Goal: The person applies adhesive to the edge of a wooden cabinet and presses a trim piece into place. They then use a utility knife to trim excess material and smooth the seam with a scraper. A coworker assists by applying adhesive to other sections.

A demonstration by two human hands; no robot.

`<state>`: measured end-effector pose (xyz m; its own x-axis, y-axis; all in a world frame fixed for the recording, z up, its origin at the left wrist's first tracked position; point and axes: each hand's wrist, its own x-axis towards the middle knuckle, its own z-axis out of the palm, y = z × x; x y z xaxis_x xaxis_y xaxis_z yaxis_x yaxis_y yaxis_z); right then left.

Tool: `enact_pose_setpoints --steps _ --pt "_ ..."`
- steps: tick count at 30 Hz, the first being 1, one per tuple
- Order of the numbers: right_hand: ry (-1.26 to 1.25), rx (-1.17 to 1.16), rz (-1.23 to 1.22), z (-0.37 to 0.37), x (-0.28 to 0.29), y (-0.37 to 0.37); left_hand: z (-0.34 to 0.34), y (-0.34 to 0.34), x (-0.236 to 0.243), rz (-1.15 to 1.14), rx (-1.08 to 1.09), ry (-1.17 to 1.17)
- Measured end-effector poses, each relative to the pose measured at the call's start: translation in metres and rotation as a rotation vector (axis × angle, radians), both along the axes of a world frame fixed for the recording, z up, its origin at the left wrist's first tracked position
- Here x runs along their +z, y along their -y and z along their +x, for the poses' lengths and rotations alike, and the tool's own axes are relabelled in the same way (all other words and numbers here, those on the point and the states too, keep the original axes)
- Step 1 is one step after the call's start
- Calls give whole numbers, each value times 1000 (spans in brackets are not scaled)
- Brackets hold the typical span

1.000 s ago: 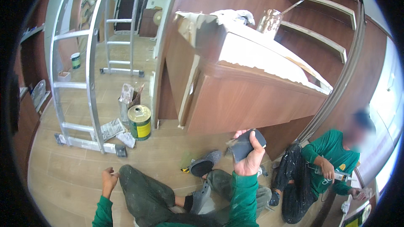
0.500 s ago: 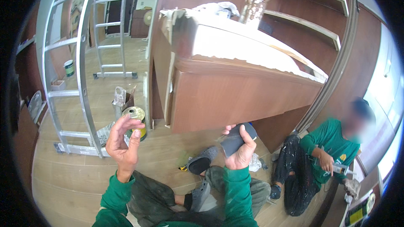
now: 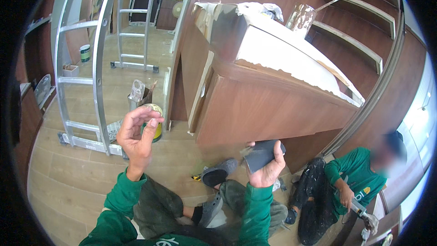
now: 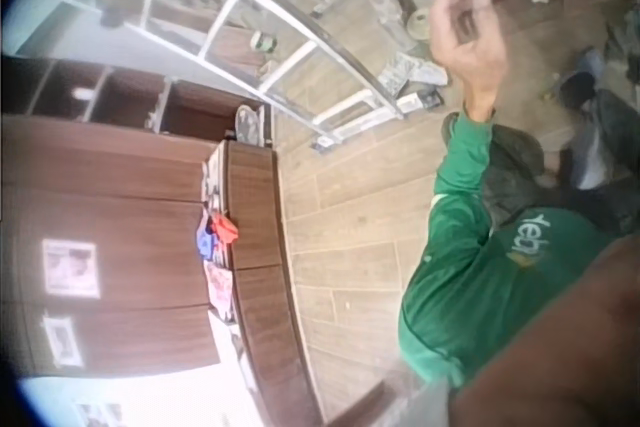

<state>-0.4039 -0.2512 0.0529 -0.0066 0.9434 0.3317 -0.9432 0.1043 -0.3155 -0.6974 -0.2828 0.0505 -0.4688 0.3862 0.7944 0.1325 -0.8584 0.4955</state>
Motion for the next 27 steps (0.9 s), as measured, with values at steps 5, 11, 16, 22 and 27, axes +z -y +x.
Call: enact_pose_setpoints --steps 5,11,16,22,27 --pt "83 -17 -70 20 -16 -16 -7 11 -5 -56 -16 55" --pt "60 -94 -65 5 -12 -7 -20 14 -4 -35 119 -35" --pt "-45 -20 -24 -3 2 6 -16 14 24 146 396 -551" --pt "137 -130 13 2 -6 -7 -21 -3 60 293 551 -982" --pt "103 -148 -34 0 -3 -7 -30 -9 93 413 628 -1149"
